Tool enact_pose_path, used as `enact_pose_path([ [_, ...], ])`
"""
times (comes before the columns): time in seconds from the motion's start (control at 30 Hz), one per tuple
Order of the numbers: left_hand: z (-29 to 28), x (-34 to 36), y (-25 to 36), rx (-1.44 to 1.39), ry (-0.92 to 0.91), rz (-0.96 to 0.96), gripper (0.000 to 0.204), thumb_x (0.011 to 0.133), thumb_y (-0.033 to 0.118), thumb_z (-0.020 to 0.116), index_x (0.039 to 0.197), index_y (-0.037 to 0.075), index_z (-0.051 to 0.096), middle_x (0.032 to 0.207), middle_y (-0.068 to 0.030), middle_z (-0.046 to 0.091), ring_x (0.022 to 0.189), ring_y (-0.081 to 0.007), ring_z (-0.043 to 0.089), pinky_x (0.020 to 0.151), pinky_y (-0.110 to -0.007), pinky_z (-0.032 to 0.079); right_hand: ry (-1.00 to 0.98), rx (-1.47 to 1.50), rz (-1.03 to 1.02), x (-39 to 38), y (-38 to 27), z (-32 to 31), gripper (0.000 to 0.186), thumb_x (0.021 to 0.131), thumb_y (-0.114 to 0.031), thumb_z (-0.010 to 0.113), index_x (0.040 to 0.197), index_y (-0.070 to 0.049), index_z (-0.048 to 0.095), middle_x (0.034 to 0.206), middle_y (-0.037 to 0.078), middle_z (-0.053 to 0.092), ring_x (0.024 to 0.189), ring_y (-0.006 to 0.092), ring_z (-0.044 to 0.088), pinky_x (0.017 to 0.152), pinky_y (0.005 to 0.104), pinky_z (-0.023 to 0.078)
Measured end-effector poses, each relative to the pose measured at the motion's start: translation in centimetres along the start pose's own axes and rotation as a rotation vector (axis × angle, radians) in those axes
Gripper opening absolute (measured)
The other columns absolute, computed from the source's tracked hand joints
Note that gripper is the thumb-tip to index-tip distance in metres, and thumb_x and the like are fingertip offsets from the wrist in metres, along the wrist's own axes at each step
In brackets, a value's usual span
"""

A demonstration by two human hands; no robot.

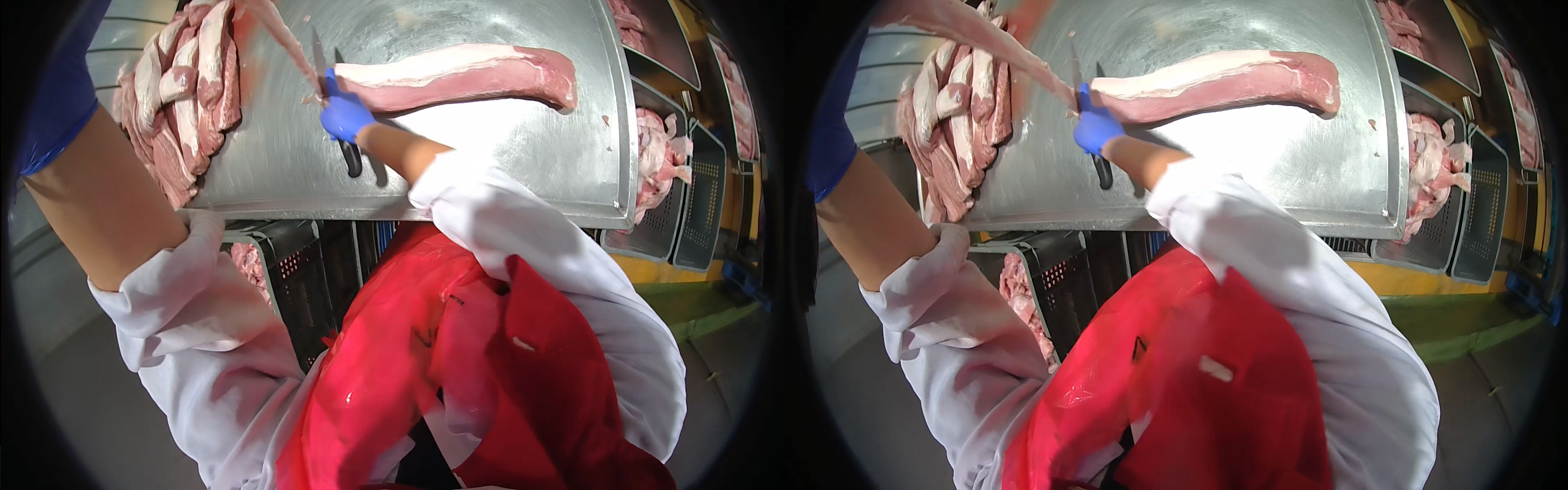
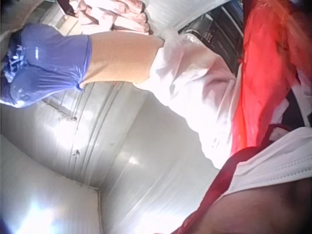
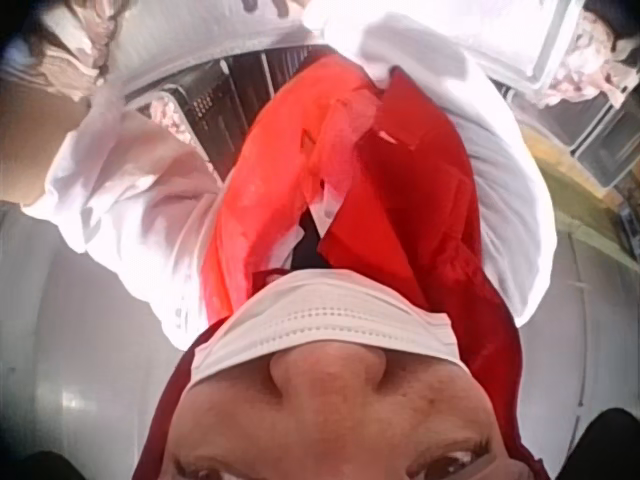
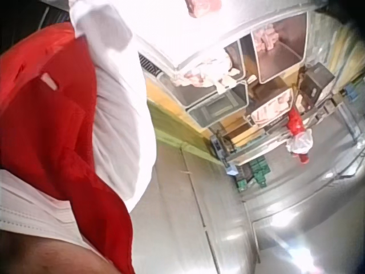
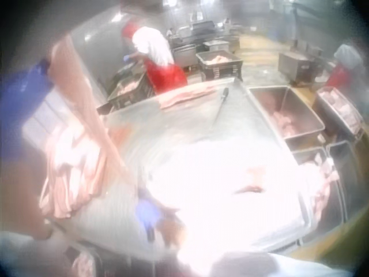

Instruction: The person trims fat and sinew from large slabs of pork belly using a boning knife on a stainless steel table. They separate the trimmed meat from the fat and place the pieces into a bin below the table.

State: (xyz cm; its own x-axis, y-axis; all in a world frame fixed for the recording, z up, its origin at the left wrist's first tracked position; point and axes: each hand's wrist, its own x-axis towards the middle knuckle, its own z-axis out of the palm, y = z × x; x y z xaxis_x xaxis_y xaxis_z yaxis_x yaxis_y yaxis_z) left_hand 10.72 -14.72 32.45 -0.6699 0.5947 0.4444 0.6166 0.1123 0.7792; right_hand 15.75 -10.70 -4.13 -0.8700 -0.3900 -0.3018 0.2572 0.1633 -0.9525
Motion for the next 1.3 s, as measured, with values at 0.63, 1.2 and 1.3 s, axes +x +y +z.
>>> enact_pose_path([
  [0.63,23.0,19.0,4.3,0.046,-0.489,0.077,0.057,0.093,0.042,0.067,0.126,-0.003,0.057,0.125,-0.0156,0.061,0.114,-0.0241,0.057,0.098,-0.037,0.045,0.13,0.325,-0.174,-15.7,2.6,-15.7,0.072,0.099,-0.032,0.055,0.16,-0.032,0.017,0.091,0.009,0.062,0.066,0.0131,0.056,0.057,0.0317,0.054],
  [1.2,13.2,-25.8,-31.5,0.854,-0.243,-0.653,0.066,0.095,0.056,0.052,0.137,0.005,0.051,0.131,-0.0244,0.057,0.125,-0.0397,0.053,0.103,-0.052,0.041,0.737,-0.445,-0.026,-12.6,10.7,-35.0,0.064,0.097,-0.027,0.054,0.157,-0.029,0.029,0.144,0.02,0.052,0.118,0.039,0.062,0.1,0.0418,0.05],
  [1.3,11.3,-31.2,-31.7,0.875,0.058,-0.687,0.056,0.095,0.048,0.057,0.126,0.001,0.056,0.12,-0.0229,0.061,0.112,-0.0399,0.059,0.094,-0.049,0.046,0.723,-0.571,-0.031,-10.8,9.8,-35.9,0.065,0.098,-0.033,0.052,0.157,-0.038,0.025,0.128,0.025,0.062,0.1,0.0439,0.068,0.088,0.0469,0.054],
])
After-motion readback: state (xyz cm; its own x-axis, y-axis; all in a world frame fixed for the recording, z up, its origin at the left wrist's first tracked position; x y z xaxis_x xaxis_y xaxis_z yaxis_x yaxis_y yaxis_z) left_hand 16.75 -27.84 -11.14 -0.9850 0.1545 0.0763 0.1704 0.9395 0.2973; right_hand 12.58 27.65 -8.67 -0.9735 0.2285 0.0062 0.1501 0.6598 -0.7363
